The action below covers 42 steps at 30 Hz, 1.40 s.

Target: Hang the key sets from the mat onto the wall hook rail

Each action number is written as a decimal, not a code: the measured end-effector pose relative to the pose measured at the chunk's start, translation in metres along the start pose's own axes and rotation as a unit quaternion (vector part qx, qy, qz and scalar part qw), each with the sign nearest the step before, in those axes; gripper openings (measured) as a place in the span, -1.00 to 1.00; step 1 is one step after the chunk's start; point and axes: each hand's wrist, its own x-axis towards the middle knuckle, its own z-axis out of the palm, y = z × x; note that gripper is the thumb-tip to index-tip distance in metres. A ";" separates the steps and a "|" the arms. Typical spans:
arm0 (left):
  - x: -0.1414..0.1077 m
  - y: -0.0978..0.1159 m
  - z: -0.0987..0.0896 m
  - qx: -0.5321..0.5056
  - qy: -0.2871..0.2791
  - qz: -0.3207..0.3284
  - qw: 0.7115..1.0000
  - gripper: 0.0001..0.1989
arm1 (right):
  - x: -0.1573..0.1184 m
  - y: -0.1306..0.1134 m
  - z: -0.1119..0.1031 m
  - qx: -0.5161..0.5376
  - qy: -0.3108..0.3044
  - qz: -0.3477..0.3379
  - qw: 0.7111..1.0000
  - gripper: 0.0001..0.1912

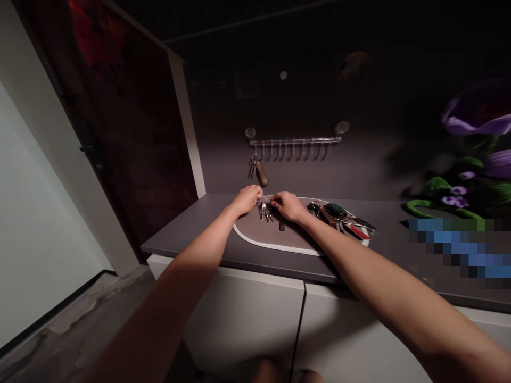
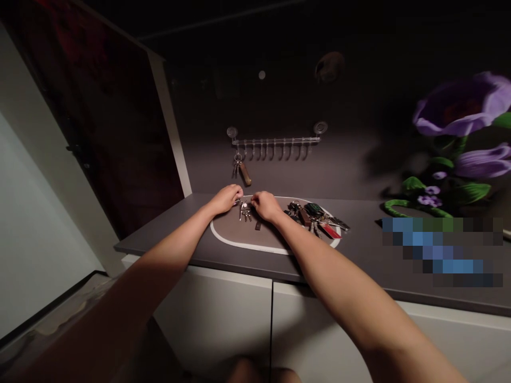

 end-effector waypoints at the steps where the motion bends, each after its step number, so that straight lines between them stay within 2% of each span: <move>1: 0.001 0.001 0.000 -0.025 0.013 -0.004 1.000 -0.82 | 0.000 -0.001 -0.001 0.006 0.008 -0.001 1.000 -0.79; 4: 0.004 0.005 0.001 -0.121 0.044 -0.029 0.991 -0.85 | -0.002 -0.003 -0.002 0.036 0.042 -0.005 0.998 -0.76; 7: 0.005 0.009 0.002 -0.242 0.060 -0.074 0.965 -0.88 | -0.002 -0.005 -0.002 0.084 0.080 -0.005 0.993 -0.75; 13: 0.005 0.015 0.004 -0.481 0.053 -0.129 0.866 -0.87 | 0.000 -0.007 0.001 0.245 0.108 0.013 0.963 -0.77; 19: 0.005 0.018 0.002 -0.586 0.056 -0.128 0.798 -0.83 | 0.003 -0.010 -0.002 0.400 0.131 0.028 0.907 -0.81; 25: 0.004 0.023 -0.002 -0.645 0.046 -0.144 0.749 -0.85 | 0.003 -0.011 -0.005 0.413 0.143 0.016 0.899 -0.73; 29: 0.003 0.025 -0.002 -0.649 0.043 -0.145 0.746 -0.81 | 0.004 -0.009 -0.004 0.414 0.143 0.017 0.899 -0.68; 35: 0.004 0.022 0.001 -0.629 0.056 -0.119 0.766 -0.83 | 0.006 -0.006 -0.004 0.414 0.150 0.001 0.898 -0.72; 39: 0.008 0.017 0.006 -0.556 0.132 -0.113 0.813 -0.89 | 0.010 -0.001 -0.004 0.416 0.152 -0.011 0.897 -0.74; 42: 0.012 0.011 0.009 -0.482 0.199 -0.137 0.842 -0.89 | 0.014 -0.001 -0.004 0.432 0.161 -0.007 0.887 -0.75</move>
